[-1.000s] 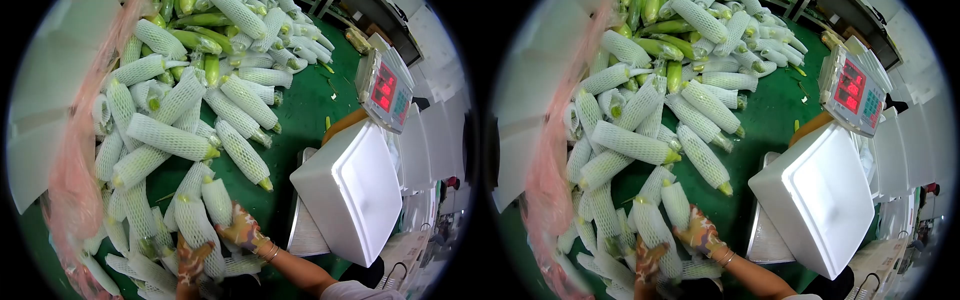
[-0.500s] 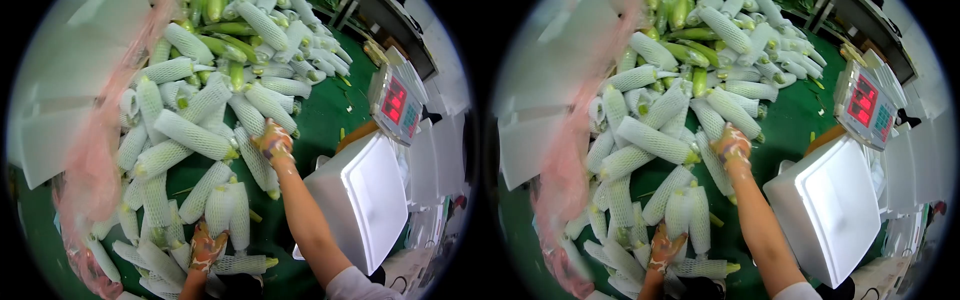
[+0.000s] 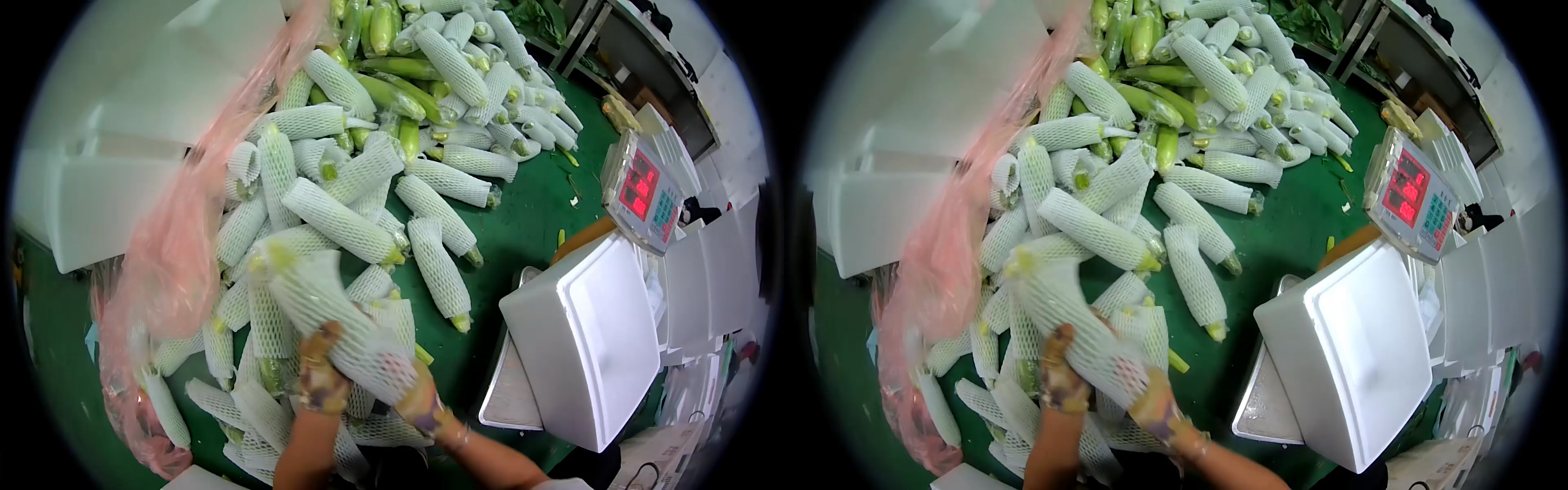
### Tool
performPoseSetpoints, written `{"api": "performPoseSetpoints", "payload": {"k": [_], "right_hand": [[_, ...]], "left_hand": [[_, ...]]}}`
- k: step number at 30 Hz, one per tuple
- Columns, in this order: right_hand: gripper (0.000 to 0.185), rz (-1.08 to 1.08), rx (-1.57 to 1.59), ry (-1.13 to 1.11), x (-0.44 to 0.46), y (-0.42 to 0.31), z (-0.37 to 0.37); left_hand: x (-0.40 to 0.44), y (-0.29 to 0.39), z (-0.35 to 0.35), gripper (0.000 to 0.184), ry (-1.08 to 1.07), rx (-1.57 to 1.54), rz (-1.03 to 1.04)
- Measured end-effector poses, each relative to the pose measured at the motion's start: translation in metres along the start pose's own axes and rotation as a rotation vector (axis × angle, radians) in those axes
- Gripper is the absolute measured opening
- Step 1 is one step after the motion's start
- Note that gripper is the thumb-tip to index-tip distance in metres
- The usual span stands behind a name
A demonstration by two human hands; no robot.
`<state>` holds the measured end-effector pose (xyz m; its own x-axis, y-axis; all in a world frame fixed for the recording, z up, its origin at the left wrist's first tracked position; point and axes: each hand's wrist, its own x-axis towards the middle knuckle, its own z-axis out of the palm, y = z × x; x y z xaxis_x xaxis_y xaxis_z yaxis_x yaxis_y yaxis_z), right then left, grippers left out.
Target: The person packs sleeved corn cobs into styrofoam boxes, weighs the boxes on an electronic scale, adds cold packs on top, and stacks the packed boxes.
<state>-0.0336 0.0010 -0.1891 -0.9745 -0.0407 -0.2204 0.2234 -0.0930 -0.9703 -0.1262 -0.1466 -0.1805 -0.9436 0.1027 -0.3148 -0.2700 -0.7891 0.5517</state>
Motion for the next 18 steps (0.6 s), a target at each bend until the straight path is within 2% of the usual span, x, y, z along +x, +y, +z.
{"api": "performPoseSetpoints", "payload": {"k": [1, 3, 4, 5, 6, 7, 10, 11, 13, 14, 15, 16, 17, 18], "right_hand": [[0.057, 0.069, -0.355, -0.054, 0.037, -0.038, 0.007], [0.064, 0.135, -1.135, -0.242, 0.112, -0.113, 0.021], [0.059, -0.456, -1.438, 0.194, 0.149, -0.097, 0.023], [0.055, -0.518, -1.542, 0.243, 0.197, -0.115, 0.017], [0.052, -0.578, -1.645, 0.301, 0.244, -0.135, 0.012], [0.044, -0.604, -1.705, 0.291, 0.293, -0.122, 0.000], [0.032, -0.460, -1.924, -0.025, 0.337, -0.118, -0.007], [0.032, -0.765, -1.814, 0.066, 0.345, -0.083, -0.025], [0.035, -0.635, -1.579, 0.027, 0.297, -0.064, -0.045], [0.039, -0.231, -1.438, -0.079, 0.243, -0.100, -0.033], [0.056, 0.108, -1.331, 0.047, 0.205, -0.120, -0.023], [0.073, 0.129, -1.065, 0.096, 0.173, -0.099, -0.047], [0.086, 0.186, -0.941, 0.112, 0.140, -0.100, -0.051], [0.082, 0.124, -0.751, 0.162, 0.108, -0.081, -0.056]], "left_hand": [[0.002, 0.022, 0.005, 0.041, 0.068, -0.058, 0.000], [0.011, 0.054, -0.002, 0.038, 0.236, -0.126, 0.110], [0.011, 0.064, -0.005, 0.038, 0.261, 0.002, 0.128], [0.006, 0.071, -0.015, 0.037, 0.295, 0.133, 0.141], [0.004, 0.077, -0.044, 0.035, 0.104, 0.305, 0.100], [-0.001, 0.071, -0.053, 0.035, 0.134, 0.368, 0.095], [-0.012, 0.042, -0.074, 0.034, 0.195, 0.519, 0.047], [-0.010, 0.033, -0.085, 0.035, 0.186, 0.524, 0.036], [-0.004, 0.016, -0.104, 0.036, 0.151, 0.507, 0.008], [-0.002, 0.010, -0.113, 0.036, 0.131, 0.496, -0.005], [-0.002, 0.007, -0.120, 0.036, 0.114, 0.492, -0.009], [-0.002, 0.003, -0.127, 0.037, 0.099, 0.490, -0.015], [-0.003, 0.001, -0.133, 0.037, 0.091, 0.490, -0.025], [-0.004, 0.000, -0.139, 0.037, 0.082, 0.497, -0.031]]}}
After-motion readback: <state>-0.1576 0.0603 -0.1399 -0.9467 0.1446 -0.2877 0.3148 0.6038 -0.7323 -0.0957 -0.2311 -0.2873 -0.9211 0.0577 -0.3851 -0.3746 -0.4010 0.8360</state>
